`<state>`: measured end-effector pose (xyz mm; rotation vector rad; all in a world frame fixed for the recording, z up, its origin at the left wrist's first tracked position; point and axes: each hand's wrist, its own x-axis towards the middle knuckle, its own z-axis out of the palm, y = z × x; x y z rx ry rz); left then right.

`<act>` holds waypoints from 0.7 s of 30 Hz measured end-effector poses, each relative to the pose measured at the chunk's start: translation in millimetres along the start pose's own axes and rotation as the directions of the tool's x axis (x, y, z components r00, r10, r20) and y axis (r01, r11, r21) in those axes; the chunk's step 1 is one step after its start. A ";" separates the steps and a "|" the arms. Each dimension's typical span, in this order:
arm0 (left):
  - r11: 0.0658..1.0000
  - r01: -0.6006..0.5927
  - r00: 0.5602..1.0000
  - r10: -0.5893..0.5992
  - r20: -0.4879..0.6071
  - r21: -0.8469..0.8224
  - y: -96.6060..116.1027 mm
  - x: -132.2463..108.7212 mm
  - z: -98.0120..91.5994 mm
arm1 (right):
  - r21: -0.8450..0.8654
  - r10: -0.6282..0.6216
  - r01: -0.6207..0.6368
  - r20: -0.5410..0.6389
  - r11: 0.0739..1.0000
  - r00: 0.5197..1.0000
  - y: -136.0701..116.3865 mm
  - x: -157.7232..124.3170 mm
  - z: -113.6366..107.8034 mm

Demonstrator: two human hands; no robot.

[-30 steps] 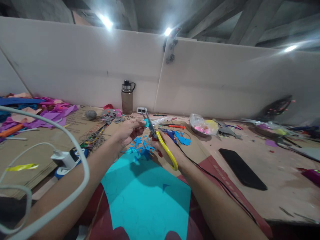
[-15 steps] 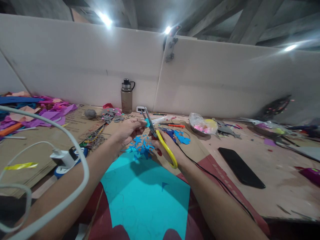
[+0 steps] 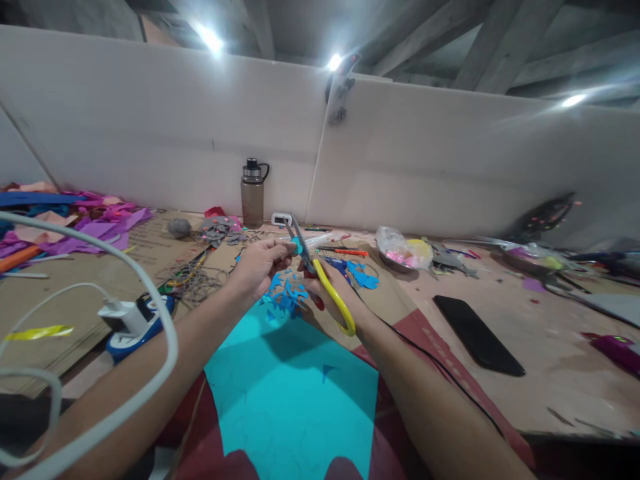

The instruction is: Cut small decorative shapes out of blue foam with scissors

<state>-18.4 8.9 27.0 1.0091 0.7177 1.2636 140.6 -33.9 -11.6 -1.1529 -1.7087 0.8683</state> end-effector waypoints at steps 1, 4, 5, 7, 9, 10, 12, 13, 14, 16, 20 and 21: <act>1.000 -0.002 1.000 0.002 -0.003 -0.002 -0.1 -0.3 0.0 | 0.006 0.010 -0.010 0.005 1.000 1.000 -0.7 -0.4 0.0; 1.000 0.006 1.000 -0.006 -0.006 -0.018 -1.2 -1.2 0.6 | 0.029 0.035 -0.035 -0.011 0.999 0.999 -0.9 -1.4 1.8; 0.999 0.010 1.000 -0.010 -0.008 -0.033 -2.1 -1.5 1.1 | 0.031 0.034 -0.034 -0.027 0.999 0.999 -0.1 -1.5 2.9; 0.997 0.029 0.999 -0.030 -0.016 -0.075 -4.9 -2.4 2.5 | 0.052 0.029 -0.026 -0.048 0.998 0.998 2.3 -1.1 5.5; 0.992 0.045 0.998 -0.050 -0.039 -0.122 -8.4 -4.3 4.9 | 0.097 0.015 -0.010 -0.051 0.995 0.999 4.3 -0.8 8.7; 0.989 0.045 0.997 -0.053 -0.053 -0.141 -10.3 -5.7 6.4 | 0.118 0.008 -0.002 -0.054 0.993 0.998 4.7 -0.8 10.5; 0.986 0.028 0.996 -0.042 -0.080 -0.167 -13.9 -9.4 9.7 | 0.140 -0.007 0.017 -0.076 0.990 0.997 3.5 -1.6 14.8; 0.984 0.016 0.995 -0.033 -0.093 -0.176 -15.4 -11.4 11.5 | 0.147 -0.010 0.024 -0.092 0.989 0.996 2.3 -2.4 17.3; 0.983 0.006 0.994 -0.026 -0.106 -0.184 -16.9 -13.5 13.2 | 0.161 -0.005 0.023 -0.108 0.987 0.994 0.9 -3.4 19.8; 0.980 -0.002 0.989 -0.027 -0.143 -0.198 -19.5 -17.1 16.3 | 0.203 0.016 0.012 -0.138 0.979 0.990 -1.2 -5.2 24.9; 0.978 -0.006 0.975 -0.040 -0.217 -0.206 -23.9 -20.6 20.1 | 0.235 0.028 0.012 -0.166 0.972 0.986 1.0 -6.0 31.7; 0.978 -0.005 0.972 -0.044 -0.230 -0.208 -24.6 -20.8 20.6 | 0.232 0.021 0.019 -0.169 0.973 0.985 2.4 -5.7 32.4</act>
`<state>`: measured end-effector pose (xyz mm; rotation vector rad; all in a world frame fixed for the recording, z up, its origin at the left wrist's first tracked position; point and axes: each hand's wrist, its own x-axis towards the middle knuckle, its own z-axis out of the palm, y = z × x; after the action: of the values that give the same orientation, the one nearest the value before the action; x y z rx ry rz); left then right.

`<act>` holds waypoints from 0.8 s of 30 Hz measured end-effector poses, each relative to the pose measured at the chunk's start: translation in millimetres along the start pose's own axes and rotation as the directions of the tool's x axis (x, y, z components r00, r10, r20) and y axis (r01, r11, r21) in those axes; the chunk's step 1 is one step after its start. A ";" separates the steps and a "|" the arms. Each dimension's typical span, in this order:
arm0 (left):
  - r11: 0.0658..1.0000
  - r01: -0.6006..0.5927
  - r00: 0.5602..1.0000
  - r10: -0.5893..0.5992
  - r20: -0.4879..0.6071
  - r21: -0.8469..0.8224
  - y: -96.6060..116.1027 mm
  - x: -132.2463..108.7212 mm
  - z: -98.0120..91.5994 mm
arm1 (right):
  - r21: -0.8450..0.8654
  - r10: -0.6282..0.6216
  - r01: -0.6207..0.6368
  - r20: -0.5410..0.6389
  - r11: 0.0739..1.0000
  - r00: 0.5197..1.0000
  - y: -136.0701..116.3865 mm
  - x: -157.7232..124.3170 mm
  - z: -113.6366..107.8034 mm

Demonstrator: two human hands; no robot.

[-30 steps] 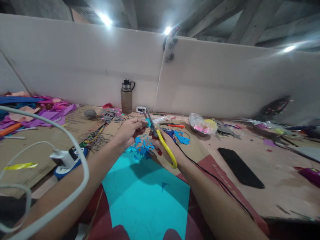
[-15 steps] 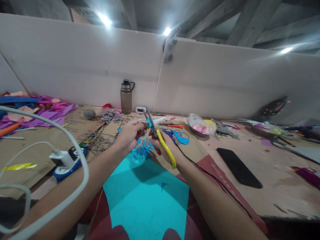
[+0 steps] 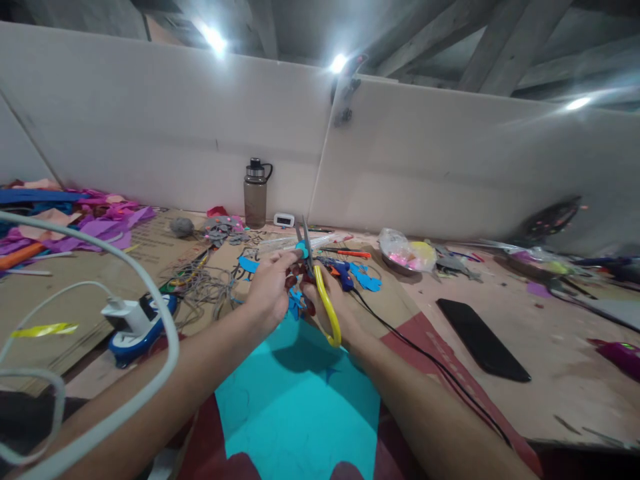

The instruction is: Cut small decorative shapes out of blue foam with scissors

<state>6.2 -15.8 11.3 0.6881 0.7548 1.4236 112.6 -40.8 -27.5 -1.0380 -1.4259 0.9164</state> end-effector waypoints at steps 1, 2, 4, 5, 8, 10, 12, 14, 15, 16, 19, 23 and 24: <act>1.000 0.000 1.000 0.000 -0.010 -0.002 -0.6 -0.2 0.3 | -0.003 -0.007 0.007 0.001 1.000 1.000 1.4 0.4 0.1; 1.000 0.000 1.000 0.000 -0.018 -0.005 -0.9 -0.3 0.5 | -0.006 -0.010 0.010 0.005 1.000 1.000 2.6 0.9 -0.1; 1.000 0.002 1.000 -0.002 -0.020 -0.004 -0.7 -0.8 1.1 | -0.005 -0.005 0.005 0.015 1.000 1.000 4.1 1.6 -0.8; 1.000 0.003 1.000 -0.003 -0.017 -0.004 -0.4 -1.1 1.5 | -0.002 0.003 -0.003 0.018 1.000 1.000 4.5 1.8 -1.2; 1.000 0.006 1.000 -0.006 -0.003 0.001 0.7 -2.3 2.3 | 0.007 0.021 -0.021 0.019 1.000 1.000 4.6 1.7 -1.9; 1.000 0.006 1.000 -0.006 0.003 0.004 1.0 -2.8 2.3 | 0.005 0.019 -0.020 0.010 1.000 1.000 4.1 1.3 -1.9; 1.000 0.002 1.000 -0.002 0.014 0.006 0.9 -2.9 1.9 | -0.002 0.011 -0.011 -0.001 1.000 1.000 3.3 0.9 -1.6; 1.000 -0.002 1.000 0.002 0.031 0.004 0.4 -2.7 1.3 | -0.009 0.005 -0.005 -0.008 1.000 1.000 2.3 0.4 -1.3; 1.000 -0.001 0.999 0.001 0.033 0.002 0.1 -2.4 1.1 | -0.013 0.006 -0.006 -0.009 1.000 1.000 1.9 0.2 -1.1; 1.000 0.002 1.000 -0.002 0.029 -0.001 -0.2 -2.2 1.0 | -0.019 0.009 -0.009 -0.010 1.000 1.000 1.4 0.0 -1.0; 1.000 0.016 1.000 -0.016 0.012 -0.005 -0.9 -1.5 0.5 | -0.039 0.033 -0.033 -0.012 0.999 0.999 0.1 -0.5 -0.7; 1.000 0.009 0.999 -0.010 0.050 0.003 -0.6 -1.1 -0.4 | -0.061 0.048 -0.049 -0.012 0.997 0.999 -0.9 -1.5 -0.8; 1.000 0.008 0.999 -0.008 0.054 0.007 -0.2 -1.1 -0.6 | -0.065 0.049 -0.049 -0.012 0.997 0.999 -0.9 -1.8 -0.9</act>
<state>5.9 -17.0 10.9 0.7247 0.7194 1.3902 113.4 -42.8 -27.0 -1.1294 -1.4355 0.9033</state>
